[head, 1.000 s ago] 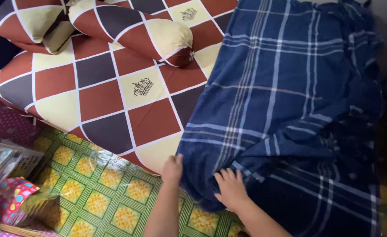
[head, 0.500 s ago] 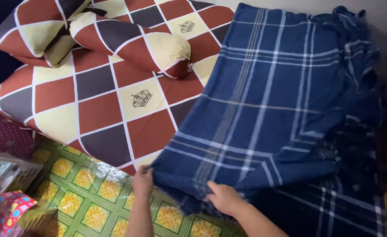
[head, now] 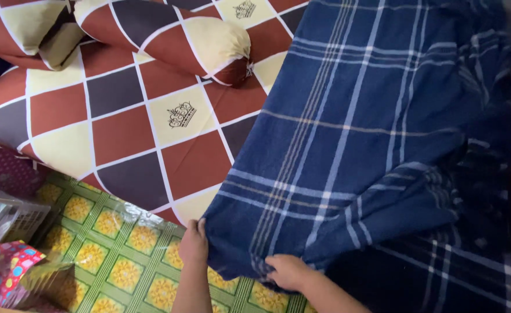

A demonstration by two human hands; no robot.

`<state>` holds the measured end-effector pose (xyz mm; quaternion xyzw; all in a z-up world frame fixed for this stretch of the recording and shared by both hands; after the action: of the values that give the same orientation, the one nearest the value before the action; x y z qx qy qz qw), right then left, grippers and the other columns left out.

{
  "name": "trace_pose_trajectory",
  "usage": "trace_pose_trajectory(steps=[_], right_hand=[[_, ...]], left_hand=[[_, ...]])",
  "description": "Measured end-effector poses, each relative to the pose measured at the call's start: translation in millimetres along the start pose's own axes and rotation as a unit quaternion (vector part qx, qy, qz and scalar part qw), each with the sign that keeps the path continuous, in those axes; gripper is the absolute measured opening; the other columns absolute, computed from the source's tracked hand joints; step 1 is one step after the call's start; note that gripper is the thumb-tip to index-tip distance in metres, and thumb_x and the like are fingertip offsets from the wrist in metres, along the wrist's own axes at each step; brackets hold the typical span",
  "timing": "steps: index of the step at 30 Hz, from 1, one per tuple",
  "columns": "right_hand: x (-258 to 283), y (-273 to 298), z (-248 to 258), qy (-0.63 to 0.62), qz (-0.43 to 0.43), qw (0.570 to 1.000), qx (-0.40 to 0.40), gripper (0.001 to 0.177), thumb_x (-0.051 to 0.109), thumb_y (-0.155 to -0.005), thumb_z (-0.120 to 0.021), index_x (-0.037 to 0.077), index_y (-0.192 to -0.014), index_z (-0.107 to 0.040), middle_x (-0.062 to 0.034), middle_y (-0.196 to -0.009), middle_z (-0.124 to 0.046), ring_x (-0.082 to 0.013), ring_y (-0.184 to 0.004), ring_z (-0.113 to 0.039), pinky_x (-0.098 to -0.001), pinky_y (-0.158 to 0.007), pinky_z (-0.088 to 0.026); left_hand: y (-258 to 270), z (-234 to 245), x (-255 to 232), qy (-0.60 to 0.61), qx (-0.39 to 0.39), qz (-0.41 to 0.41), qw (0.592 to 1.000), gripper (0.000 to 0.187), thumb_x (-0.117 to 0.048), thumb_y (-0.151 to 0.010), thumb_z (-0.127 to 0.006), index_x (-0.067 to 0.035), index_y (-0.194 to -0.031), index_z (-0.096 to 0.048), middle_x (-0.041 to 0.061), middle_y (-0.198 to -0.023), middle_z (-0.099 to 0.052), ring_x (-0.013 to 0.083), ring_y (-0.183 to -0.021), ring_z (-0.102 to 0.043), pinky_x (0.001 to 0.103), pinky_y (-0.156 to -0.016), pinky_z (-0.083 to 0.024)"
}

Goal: Smoothing and folding a blue plaid blanket on a bed

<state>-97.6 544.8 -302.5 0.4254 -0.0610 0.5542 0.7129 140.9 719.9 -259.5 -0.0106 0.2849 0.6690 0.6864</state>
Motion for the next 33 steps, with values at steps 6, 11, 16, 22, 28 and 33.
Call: trace_pose_trajectory(steps=[6, 11, 16, 22, 28, 33], right_hand=[[15, 17, 6, -0.055, -0.068, 0.983, 0.164, 0.056, 0.032, -0.107, -0.045, 0.021, -0.16, -0.033, -0.0129, -0.169, -0.019, -0.0337, -0.156, -0.021, -0.046, -0.124, -0.027], [21, 12, 10, 0.003, -0.012, 0.988, 0.156, 0.05, 0.04, -0.102, -0.049, 0.014, -0.145, -0.048, -0.016, -0.141, -0.049, -0.0397, -0.127, -0.05, -0.0526, -0.098, -0.044], [36, 6, 54, -0.062, 0.005, 0.998, 0.003, 0.042, 0.047, -0.103, -0.047, 0.019, -0.129, -0.066, -0.0065, -0.119, -0.062, -0.0286, -0.11, -0.059, -0.0436, -0.091, -0.048], [30, -13, 108, 0.155, 0.123, 0.895, -0.399, 0.051, 0.036, -0.089, -0.066, 0.014, -0.134, -0.062, -0.0189, -0.136, -0.059, -0.0398, -0.119, -0.057, -0.0515, -0.094, -0.048], [-6, -35, 76, 0.266, -0.002, 0.879, -0.396, 0.072, 0.05, -0.094, -0.058, 0.022, -0.158, -0.042, -0.0194, -0.165, -0.034, -0.0423, -0.151, -0.032, -0.0664, -0.118, -0.024], [-3, -18, 68, 0.262, -0.015, 0.905, -0.336, 0.074, 0.054, -0.098, -0.052, 0.024, -0.162, -0.032, -0.0173, -0.17, -0.023, -0.0392, -0.154, -0.024, -0.0667, -0.12, -0.018]], left_hand=[[-6, 13, -1, 0.017, -0.036, -0.044, 0.998, 0.041, -0.058, -0.098, -0.048, -0.018, -0.097, -0.058, 0.016, -0.103, -0.073, 0.046, -0.103, -0.065, 0.055, -0.082, -0.047], [-42, -62, 48, 0.134, -0.011, 0.0, 0.991, 0.039, -0.049, -0.1, -0.05, -0.014, -0.101, -0.066, 0.022, -0.109, -0.073, 0.044, -0.11, -0.066, 0.053, -0.091, -0.047], [-34, -23, 30, 0.221, -0.116, -0.025, 0.968, 0.031, -0.045, -0.106, -0.041, -0.02, -0.106, -0.059, 0.018, -0.103, -0.073, 0.0459, -0.101, -0.066, 0.053, -0.083, -0.044], [-28, -33, 2, 0.076, -0.071, 0.007, 0.995, 0.036, -0.038, -0.102, -0.045, -0.01, -0.105, -0.067, 0.02, -0.108, -0.069, 0.0437, -0.105, -0.065, 0.059, -0.085, -0.049], [42, -57, -119, -0.056, -0.071, -0.335, 0.938, 0.056, -0.049, -0.1, -0.056, -0.027, -0.151, -0.05, 0.013, -0.16, -0.042, 0.0412, -0.15, -0.032, 0.069, -0.114, -0.031], [41, -76, -102, -0.119, 0.06, -0.233, 0.963, 0.07, -0.064, -0.103, -0.032, -0.034, -0.165, -0.019, 0.009, -0.174, -0.009, 0.0346, -0.16, -0.001, 0.063, -0.126, -0.004]])
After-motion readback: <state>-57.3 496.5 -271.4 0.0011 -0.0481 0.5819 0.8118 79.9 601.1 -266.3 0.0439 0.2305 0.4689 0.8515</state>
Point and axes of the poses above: each hand's wrist, its own y-axis away from the middle knuckle, its own z-axis out of the back of the hand, x = y × z, the point moved 9 cm from there along -y, towards the middle knuckle
